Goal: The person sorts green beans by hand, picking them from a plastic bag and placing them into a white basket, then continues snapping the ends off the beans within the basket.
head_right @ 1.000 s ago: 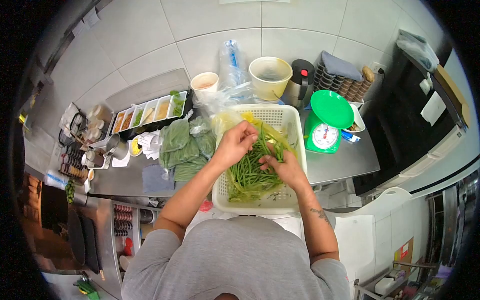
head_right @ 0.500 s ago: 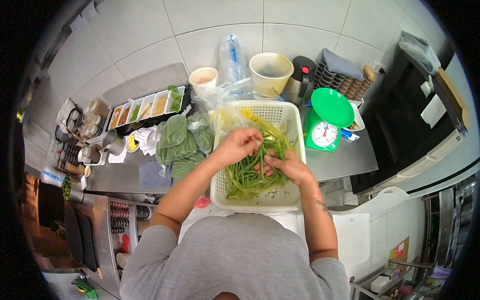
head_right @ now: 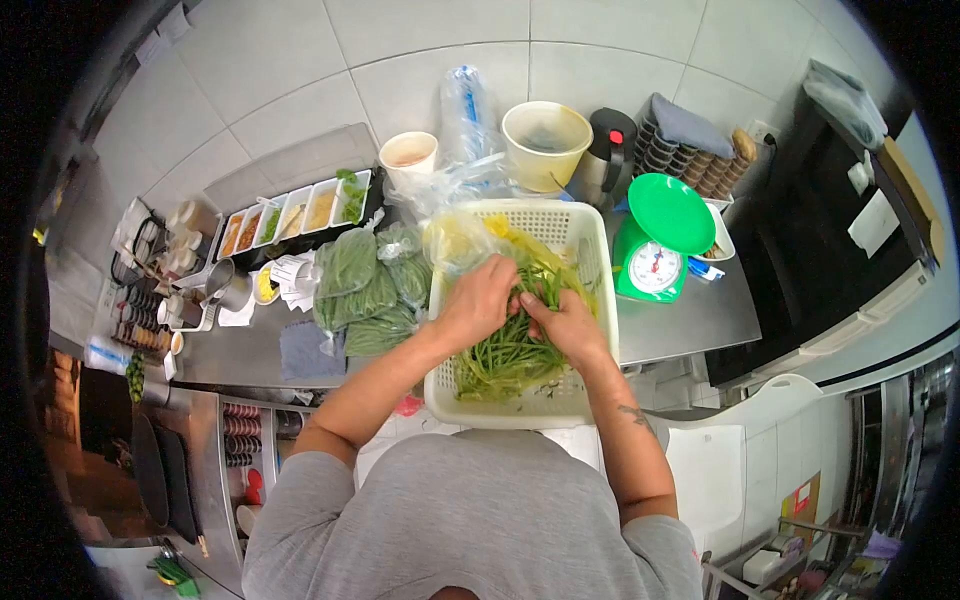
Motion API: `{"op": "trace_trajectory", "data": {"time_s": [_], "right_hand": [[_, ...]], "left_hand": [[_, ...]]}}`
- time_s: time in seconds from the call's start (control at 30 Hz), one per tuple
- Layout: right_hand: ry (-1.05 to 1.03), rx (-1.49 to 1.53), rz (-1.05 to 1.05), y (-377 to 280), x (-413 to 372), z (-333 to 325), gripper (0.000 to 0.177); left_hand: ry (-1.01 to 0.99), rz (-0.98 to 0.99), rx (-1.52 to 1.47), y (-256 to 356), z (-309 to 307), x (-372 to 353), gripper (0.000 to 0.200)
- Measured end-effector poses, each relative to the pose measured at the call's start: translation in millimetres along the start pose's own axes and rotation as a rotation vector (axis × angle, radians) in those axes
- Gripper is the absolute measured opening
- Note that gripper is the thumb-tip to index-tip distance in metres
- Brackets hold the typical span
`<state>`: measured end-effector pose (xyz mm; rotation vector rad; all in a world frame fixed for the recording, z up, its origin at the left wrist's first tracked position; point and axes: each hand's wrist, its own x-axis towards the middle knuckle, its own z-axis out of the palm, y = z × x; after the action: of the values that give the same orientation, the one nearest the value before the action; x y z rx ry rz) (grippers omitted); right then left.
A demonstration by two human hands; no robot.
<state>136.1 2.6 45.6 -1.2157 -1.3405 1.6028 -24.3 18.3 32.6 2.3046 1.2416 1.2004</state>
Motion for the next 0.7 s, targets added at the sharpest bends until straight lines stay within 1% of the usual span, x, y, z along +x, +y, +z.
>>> {"op": "trace_trajectory", "data": {"time_s": [0.03,0.1,0.13,0.23,0.27,0.37,0.47,0.57,0.6,0.7], "right_hand": [[-0.031,-0.035,-0.009,-1.0,-2.9,5.1,0.015],[-0.092,-0.103,-0.03,-2.0,-7.8,13.2,0.015],[-0.168,-0.007,-0.085,1.0,-6.1,10.7,0.015],[-0.052,0.219,0.0,-3.3,-1.5,-5.2,0.016],[0.023,0.344,0.023,-9.6,-2.2,-7.5,0.016],[-0.012,0.6,-0.027,-7.2,5.1,-25.2,0.018],[-0.011,0.614,-0.084,-5.8,8.5,-35.1,0.02],[-0.005,0.621,-0.107,-2.2,10.9,-39.2,0.02],[-0.002,0.621,-0.108,-1.6,11.3,-39.3,0.02],[-0.003,0.643,-0.154,-2.6,10.1,-34.8,0.02]], "left_hand": [[0.038,-0.071,-0.049,3.1,2.4,-0.4,0.007],[-0.03,-0.576,-0.577,19.6,-10.0,3.0,0.007],[-0.066,-0.825,-0.839,25.6,-17.5,6.7,0.007],[0.009,-0.643,-1.113,-6.1,-10.1,2.3,0.003],[0.068,-0.445,-0.676,-14.4,-3.1,2.6,0.004],[0.057,-0.264,-0.347,-26.6,0.1,-4.1,0.01],[-0.233,-0.432,-0.428,-26.7,-5.5,-10.2,0.014],[-0.391,-0.332,-0.479,-4.8,-10.7,-18.0,0.019],[-0.486,-0.388,-0.502,-0.6,-11.5,-19.3,0.018],[-0.354,-0.498,-0.483,7.0,-2.3,-27.3,0.015]]}}
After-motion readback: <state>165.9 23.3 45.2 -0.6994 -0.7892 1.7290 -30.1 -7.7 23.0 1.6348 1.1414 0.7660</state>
